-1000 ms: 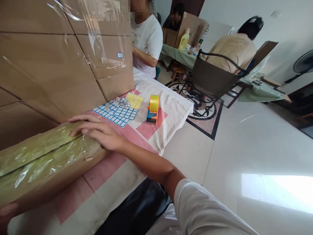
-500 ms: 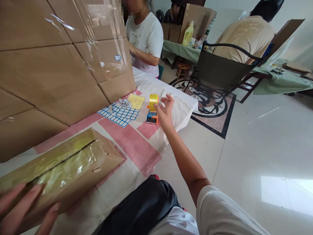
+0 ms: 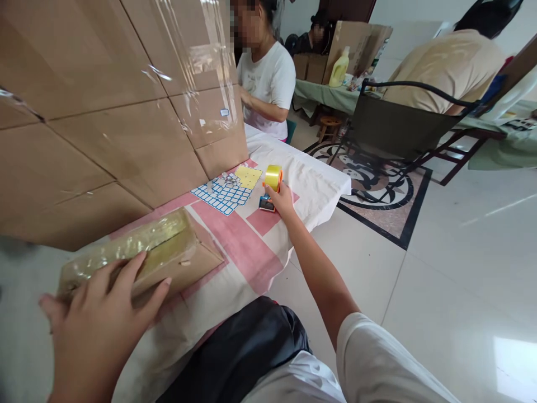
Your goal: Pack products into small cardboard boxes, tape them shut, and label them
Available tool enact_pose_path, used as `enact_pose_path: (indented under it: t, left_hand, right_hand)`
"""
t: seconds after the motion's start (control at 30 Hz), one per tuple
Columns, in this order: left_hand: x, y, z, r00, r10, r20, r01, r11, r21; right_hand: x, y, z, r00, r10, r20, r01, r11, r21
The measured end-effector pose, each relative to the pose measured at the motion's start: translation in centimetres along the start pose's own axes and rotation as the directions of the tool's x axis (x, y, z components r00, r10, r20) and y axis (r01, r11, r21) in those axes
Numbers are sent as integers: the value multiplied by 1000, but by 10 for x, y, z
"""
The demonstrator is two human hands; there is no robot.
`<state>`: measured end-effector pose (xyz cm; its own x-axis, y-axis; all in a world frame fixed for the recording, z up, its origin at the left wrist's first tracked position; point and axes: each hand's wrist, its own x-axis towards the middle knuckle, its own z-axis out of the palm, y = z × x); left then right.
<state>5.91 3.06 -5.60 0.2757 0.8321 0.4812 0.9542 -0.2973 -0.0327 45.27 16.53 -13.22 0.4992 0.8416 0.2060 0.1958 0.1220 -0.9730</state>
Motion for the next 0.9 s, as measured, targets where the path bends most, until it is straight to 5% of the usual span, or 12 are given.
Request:
enact_pose_path:
  t: [0.2, 0.37, 0.43, 0.57, 0.73, 0.9]
  left_hand:
    - [-6, 3, 7, 967, 53, -251, -90, 987, -136]
    - [-29, 26, -7, 867, 43, -497, -264, 884, -385]
    - [-41, 47, -18, 894, 6, -449, -273, 802, -532]
    - [-59, 89, -34, 991, 22, -131, -115, 637, -763]
    - [-71, 106, -33, 1000, -5, -1, 2, 530, -848]
    - [-78, 108, -33, 997, -60, 50, 73, 495, -866]
  right_hand:
    - [-82, -54, -5, 983, -108, 145, 84, 983, 163]
    - [-183, -102, -4, 940, -168, 297, 53, 932, 360]
    - [-207, -114, -1, 920, -186, 344, 43, 922, 384]
    - [-229, -124, 7, 908, -185, 377, 11, 908, 419]
    - [-240, -123, 9, 920, -189, 343, 54, 929, 366]
    - [-247, -121, 6, 919, -137, 369, -31, 910, 413]
